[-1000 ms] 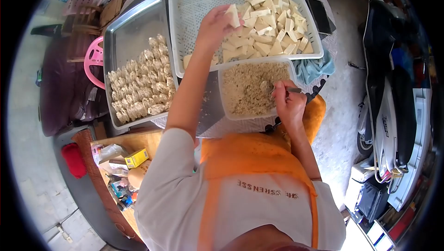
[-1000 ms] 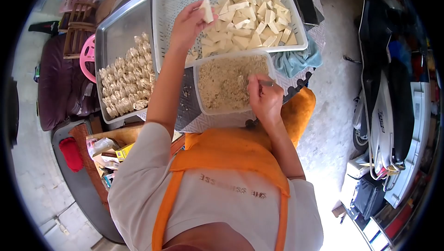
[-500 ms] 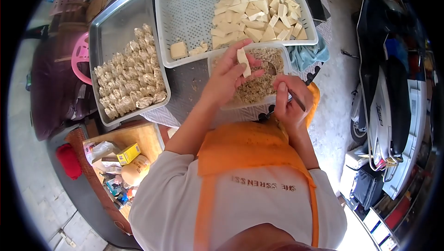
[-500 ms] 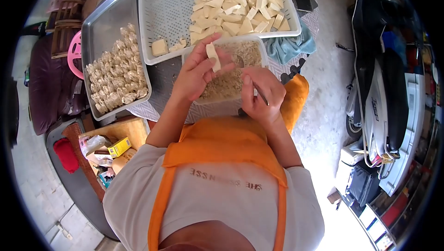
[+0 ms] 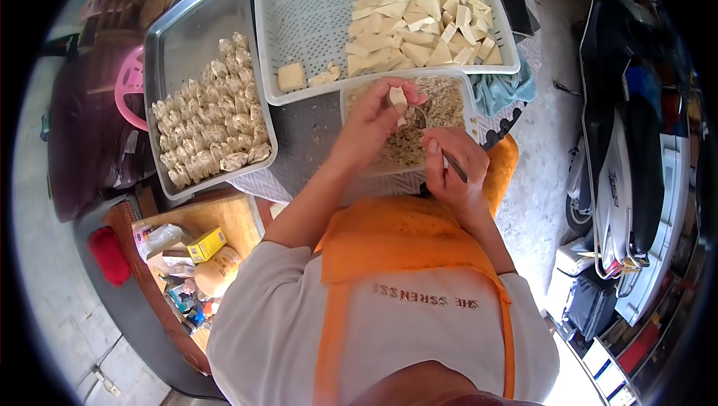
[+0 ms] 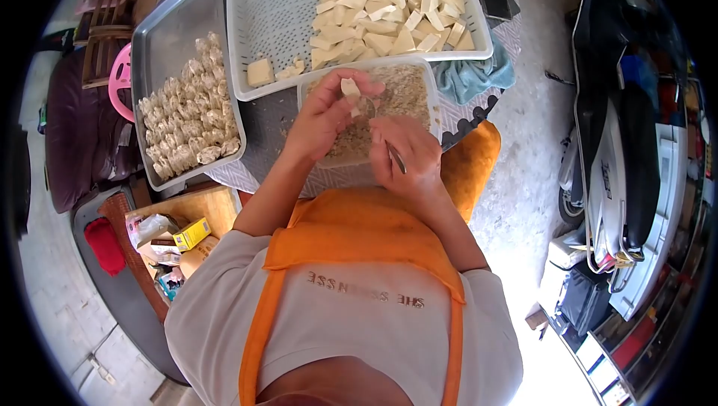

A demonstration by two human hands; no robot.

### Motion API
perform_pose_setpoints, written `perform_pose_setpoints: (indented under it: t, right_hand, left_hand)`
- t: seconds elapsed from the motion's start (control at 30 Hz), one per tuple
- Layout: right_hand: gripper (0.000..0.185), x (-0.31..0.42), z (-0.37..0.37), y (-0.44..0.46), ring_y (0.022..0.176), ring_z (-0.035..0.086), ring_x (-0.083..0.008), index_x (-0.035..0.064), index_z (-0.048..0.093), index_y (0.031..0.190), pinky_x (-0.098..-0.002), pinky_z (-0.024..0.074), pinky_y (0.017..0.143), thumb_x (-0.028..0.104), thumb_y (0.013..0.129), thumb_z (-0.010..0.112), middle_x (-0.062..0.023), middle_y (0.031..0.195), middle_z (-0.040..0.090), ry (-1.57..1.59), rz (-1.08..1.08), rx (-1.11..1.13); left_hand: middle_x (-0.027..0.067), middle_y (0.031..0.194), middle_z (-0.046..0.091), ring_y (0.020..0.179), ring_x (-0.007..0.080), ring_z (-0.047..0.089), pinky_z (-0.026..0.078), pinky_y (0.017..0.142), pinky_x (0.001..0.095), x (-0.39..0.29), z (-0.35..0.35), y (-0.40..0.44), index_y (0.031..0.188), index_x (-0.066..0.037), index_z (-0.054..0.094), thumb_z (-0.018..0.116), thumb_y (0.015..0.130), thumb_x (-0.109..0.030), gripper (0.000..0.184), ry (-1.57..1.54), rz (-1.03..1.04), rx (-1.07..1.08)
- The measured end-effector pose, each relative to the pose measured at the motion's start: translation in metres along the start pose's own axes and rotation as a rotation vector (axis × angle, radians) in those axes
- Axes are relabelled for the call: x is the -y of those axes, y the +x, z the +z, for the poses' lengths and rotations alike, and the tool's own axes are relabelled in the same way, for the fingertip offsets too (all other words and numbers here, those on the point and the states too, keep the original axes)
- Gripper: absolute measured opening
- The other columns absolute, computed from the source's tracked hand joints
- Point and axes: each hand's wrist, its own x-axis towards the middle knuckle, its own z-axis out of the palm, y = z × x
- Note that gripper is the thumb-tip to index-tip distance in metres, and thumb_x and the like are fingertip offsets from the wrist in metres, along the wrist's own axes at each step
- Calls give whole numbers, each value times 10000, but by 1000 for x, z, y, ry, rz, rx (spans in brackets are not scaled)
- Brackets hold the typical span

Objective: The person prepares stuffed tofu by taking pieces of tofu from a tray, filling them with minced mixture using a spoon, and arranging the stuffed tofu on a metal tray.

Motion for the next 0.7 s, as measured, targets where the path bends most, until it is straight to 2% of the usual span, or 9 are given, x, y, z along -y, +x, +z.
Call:
perform_pose_setpoints:
  t: [0.07, 0.17, 0.27, 0.37, 0.4, 0.47, 0.57, 0.6, 0.7]
  right_hand:
    - [143, -2, 3, 0, 681, 633, -324, -6, 628, 861, -366, 518, 612, -85, 743, 620, -136, 778, 644, 16, -1, -9]
    - [114, -4, 9, 5, 639, 625, -254, -25, 616, 903, -301, 496, 556, -75, 803, 598, -146, 768, 641, -45, -110, 8]
    - [110, -7, 15, 7, 654, 626, -253, -31, 618, 931, -308, 499, 572, -54, 827, 592, -146, 809, 649, -114, -181, 53]
    - [93, -21, 10, 1, 662, 630, -272, -28, 635, 919, -333, 497, 573, -9, 868, 560, -154, 824, 644, 123, 63, 41]
    - [85, -20, 5, 3, 649, 624, -295, -26, 635, 885, -353, 500, 586, -1, 861, 557, -156, 806, 643, 143, 202, -22]
    - [94, -14, -6, 12, 624, 611, -340, -22, 635, 818, -393, 507, 612, 14, 846, 552, -158, 771, 642, 176, 480, -146]
    - [161, -24, -10, 20, 624, 602, -374, -32, 634, 780, -405, 497, 606, 66, 867, 541, -188, 758, 641, -192, 370, 237]
    - [249, -35, -5, 16, 611, 636, -169, -111, 608, 822, -294, 504, 570, 112, 912, 547, -94, 771, 662, -328, 345, 438]
    - [244, -49, 11, 4, 610, 632, -169, -94, 620, 852, -289, 506, 569, 123, 926, 538, -93, 768, 657, -7, 539, 529]
  left_hand:
    - [74, 1154, 585, 1106, 153, 558, 470, 888, 278, 6, -4, 2, 1169, -74, 511, 424, 910, 22, 290, 43, 33, 35]
    - [80, 1144, 583, 1139, 172, 549, 461, 936, 301, 9, -4, 3, 1157, -51, 519, 417, 911, 25, 277, 83, 40, 88]
    - [83, 1143, 586, 1152, 177, 545, 459, 948, 304, 10, -4, 3, 1143, -36, 530, 415, 913, 24, 264, 51, 21, 100]
    - [86, 1143, 593, 1147, 176, 551, 461, 941, 296, 0, 1, 0, 1129, -27, 536, 417, 913, 23, 252, -117, -85, 34]
    - [88, 1143, 596, 1145, 176, 553, 462, 938, 293, -4, 3, -1, 1124, -24, 538, 418, 913, 24, 248, -193, -137, 4]
    - [93, 1141, 600, 1135, 175, 561, 467, 932, 292, 1, 0, 1, 1123, -27, 539, 427, 910, 21, 246, -158, -82, -55]
    - [102, 1144, 598, 1128, 181, 563, 466, 941, 299, 5, 0, 2, 1117, -26, 540, 437, 903, 18, 241, -104, 25, -61]
    - [105, 1146, 596, 1127, 184, 563, 464, 948, 303, 5, 0, 3, 1114, -25, 540, 440, 900, 17, 240, -83, 66, -46]
    - [112, 1165, 586, 1127, 202, 555, 445, 987, 325, 13, -3, 6, 1097, -15, 541, 439, 882, 28, 242, -167, 137, -70]
